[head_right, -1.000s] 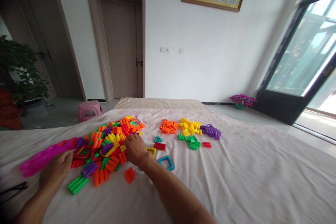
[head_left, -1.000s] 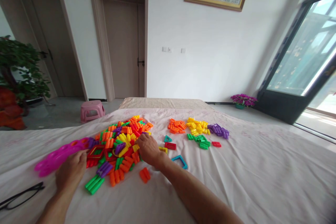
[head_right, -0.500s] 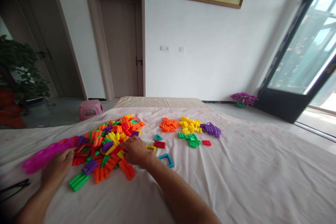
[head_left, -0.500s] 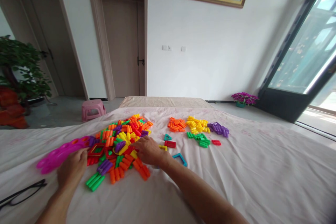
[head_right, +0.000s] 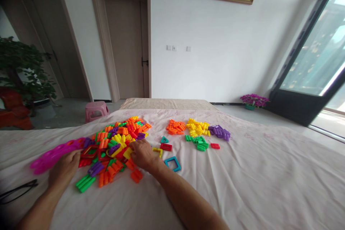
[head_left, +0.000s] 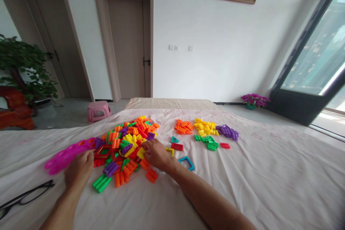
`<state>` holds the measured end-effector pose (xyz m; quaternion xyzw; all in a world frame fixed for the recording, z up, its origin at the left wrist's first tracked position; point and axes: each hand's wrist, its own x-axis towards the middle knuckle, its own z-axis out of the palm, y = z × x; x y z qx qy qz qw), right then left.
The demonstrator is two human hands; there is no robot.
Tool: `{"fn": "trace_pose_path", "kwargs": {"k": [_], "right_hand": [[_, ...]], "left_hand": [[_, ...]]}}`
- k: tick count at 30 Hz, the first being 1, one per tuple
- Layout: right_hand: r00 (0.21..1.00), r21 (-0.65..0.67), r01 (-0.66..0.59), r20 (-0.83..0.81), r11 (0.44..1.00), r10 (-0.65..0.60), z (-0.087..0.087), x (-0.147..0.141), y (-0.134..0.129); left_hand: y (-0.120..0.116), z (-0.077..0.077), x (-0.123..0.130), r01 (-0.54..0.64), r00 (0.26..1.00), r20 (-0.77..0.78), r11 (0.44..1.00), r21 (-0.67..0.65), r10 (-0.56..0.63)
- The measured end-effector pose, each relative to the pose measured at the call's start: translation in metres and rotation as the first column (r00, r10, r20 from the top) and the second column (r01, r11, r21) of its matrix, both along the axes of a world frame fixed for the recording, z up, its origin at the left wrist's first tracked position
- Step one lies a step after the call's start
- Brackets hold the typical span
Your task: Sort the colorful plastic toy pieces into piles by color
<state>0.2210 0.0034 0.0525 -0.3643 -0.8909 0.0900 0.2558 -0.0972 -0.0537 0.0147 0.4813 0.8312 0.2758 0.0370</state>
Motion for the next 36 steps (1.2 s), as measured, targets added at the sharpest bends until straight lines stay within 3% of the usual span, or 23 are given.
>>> {"fn": "trace_pose_path", "kwargs": {"k": [4, 10, 14, 18, 21, 24, 27, 30, 33, 36], "right_hand": [[0.984, -0.054, 0.092, -0.146, 0.994, -0.100, 0.000, 0.012, 0.005], [0.945, -0.109, 0.131, -0.287, 0.985, -0.157, -0.003, 0.025, 0.010], [0.806, -0.284, 0.185, -0.504, 0.941, -0.310, -0.008, 0.024, 0.019], [0.670, -0.426, 0.084, -0.645, 0.901, -0.368, -0.012, 0.024, 0.028], [0.560, -0.501, 0.042, -0.705, 0.864, -0.436, -0.013, 0.036, 0.038], [0.511, -0.547, 0.070, -0.698, 0.834, -0.501, -0.008, 0.066, 0.054], [0.480, -0.529, 0.266, -0.653, 0.806, -0.586, -0.001, 0.112, 0.074], [0.382, -0.485, 0.549, -0.579, 0.681, -0.720, 0.008, 0.162, 0.092], [0.301, -0.473, 0.648, -0.561, 0.597, -0.771, 0.015, 0.203, 0.102], [0.248, -0.460, 0.697, -0.565, 0.550, -0.787, 0.013, 0.221, 0.105]], "left_hand": [[0.000, 0.000, 0.000, -0.003, 1.000, -0.009, 1.000, -0.017, 0.003], [0.001, 0.000, -0.001, -0.009, 1.000, -0.014, 1.000, -0.029, 0.009], [-0.002, 0.005, 0.008, -0.016, 0.997, -0.075, 0.998, 0.065, 0.021], [-0.005, 0.009, 0.019, 0.110, 0.948, -0.318, 0.956, 0.271, -0.018], [-0.003, 0.006, 0.019, 0.150, 0.930, -0.364, 0.958, 0.243, -0.053], [0.000, 0.000, 0.011, 0.061, 0.970, -0.243, 0.989, 0.131, -0.028], [0.003, -0.004, 0.004, 0.018, 0.995, -0.094, 1.000, -0.003, -0.018], [0.006, -0.005, 0.002, 0.025, 0.997, -0.067, 0.998, -0.060, -0.029], [0.008, -0.005, 0.003, 0.020, 0.997, -0.072, 0.997, -0.072, -0.025], [0.008, -0.006, 0.003, 0.019, 0.996, -0.090, 0.998, -0.067, -0.025]]}}
